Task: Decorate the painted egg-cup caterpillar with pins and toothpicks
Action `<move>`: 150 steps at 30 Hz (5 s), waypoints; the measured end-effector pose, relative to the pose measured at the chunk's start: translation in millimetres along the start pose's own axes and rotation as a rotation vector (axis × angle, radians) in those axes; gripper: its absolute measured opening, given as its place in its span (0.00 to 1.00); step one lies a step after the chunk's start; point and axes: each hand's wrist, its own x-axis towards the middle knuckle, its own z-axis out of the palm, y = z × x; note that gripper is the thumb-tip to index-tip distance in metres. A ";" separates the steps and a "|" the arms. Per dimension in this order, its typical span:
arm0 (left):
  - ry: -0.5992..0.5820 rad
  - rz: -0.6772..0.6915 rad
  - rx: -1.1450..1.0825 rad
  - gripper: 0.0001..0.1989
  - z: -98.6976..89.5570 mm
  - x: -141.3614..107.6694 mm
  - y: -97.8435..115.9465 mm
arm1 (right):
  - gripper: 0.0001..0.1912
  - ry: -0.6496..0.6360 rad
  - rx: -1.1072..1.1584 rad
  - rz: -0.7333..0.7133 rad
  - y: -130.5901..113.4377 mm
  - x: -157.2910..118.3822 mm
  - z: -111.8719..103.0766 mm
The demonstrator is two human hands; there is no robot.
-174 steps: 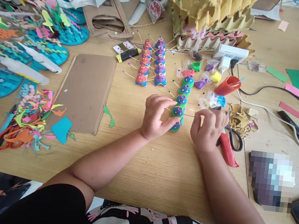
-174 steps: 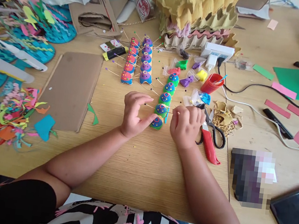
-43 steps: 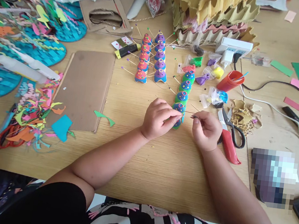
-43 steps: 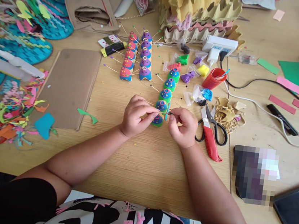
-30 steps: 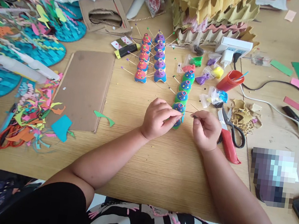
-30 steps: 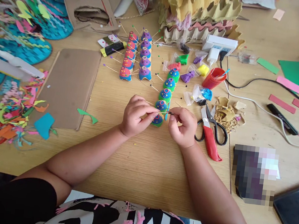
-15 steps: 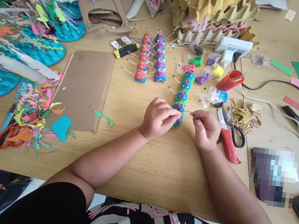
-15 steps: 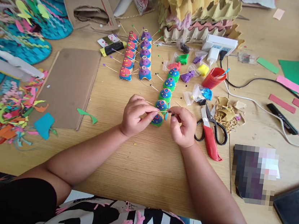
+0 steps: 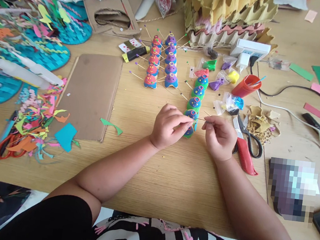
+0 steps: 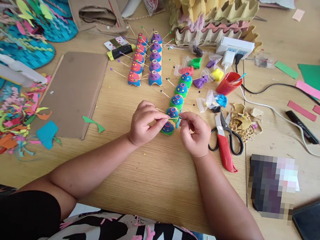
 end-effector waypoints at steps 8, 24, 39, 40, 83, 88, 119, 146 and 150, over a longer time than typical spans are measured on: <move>0.057 -0.011 -0.036 0.02 1.2 -0.5 -2.5 | 0.08 0.075 0.087 0.018 -3.5 4.7 4.4; 0.051 -0.021 -0.025 0.03 1.3 -1.3 -2.9 | 0.06 0.122 0.160 0.009 -7.7 8.3 6.8; 0.047 -0.017 -0.025 0.02 0.7 -0.2 -2.1 | 0.03 0.128 0.213 0.007 -7.3 9.3 7.6; 0.047 -0.015 -0.026 0.02 0.6 -0.1 -2.0 | 0.03 0.127 0.217 0.007 -7.3 9.2 7.8; -0.013 -0.052 -0.010 0.07 0.2 -1.0 -1.2 | 0.09 0.114 -0.140 -0.170 -13.1 13.8 -1.0; -0.054 -0.090 0.007 0.11 0.1 -1.6 -1.3 | 0.06 0.100 -0.145 -0.130 -13.6 14.0 -0.1; 0.025 -0.025 -0.056 0.05 1.6 -0.1 -1.4 | 0.07 0.386 0.228 0.051 14.0 17.3 8.8; -0.038 -0.023 -0.063 0.05 -0.1 -0.1 1.0 | 0.04 0.026 -0.197 -0.341 -15.2 14.8 -0.4; -0.053 -0.023 -0.077 0.05 -0.5 0.1 1.5 | 0.08 0.039 -0.189 -0.332 -15.4 15.0 -0.3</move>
